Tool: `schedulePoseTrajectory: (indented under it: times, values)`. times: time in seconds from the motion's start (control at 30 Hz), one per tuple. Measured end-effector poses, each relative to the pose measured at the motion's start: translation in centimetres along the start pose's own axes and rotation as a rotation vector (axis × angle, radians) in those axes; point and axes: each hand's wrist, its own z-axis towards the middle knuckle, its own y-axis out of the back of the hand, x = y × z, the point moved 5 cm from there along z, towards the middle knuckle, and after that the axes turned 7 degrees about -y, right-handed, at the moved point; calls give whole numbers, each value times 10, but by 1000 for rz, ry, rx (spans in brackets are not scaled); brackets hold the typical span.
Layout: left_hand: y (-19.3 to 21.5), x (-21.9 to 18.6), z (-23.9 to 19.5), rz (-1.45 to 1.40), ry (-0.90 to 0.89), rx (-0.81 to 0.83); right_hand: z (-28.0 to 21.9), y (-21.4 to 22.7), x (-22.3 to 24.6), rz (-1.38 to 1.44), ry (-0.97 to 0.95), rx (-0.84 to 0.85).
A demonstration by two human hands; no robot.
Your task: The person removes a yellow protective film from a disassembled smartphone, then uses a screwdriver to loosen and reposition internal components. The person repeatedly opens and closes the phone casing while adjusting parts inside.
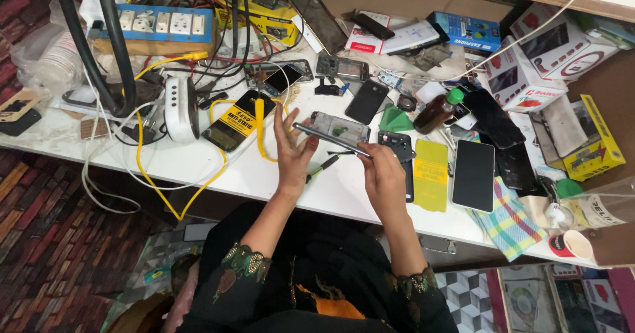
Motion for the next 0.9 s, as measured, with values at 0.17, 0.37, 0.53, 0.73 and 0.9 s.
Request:
schedulePoseTrajectory:
  times: [0.17,0.37,0.53,0.73,0.9]
  values:
    - [-9,-16,-6,336,-241,45,-3,0,-9,-58,33,5]
    - [-14,-22,-10,336,-256,126,-1,-3,-23,-34,67,-15]
    - [-10,-13,-8,224,-152,128,-1,-8,-28,-8,35,6]
    - [-6,-12,-9,116,-244,83,5,-14,-21,30,-48,22]
    - [-2,-9,-10,73,-172,18,6,-18,5,-14,-38,7]
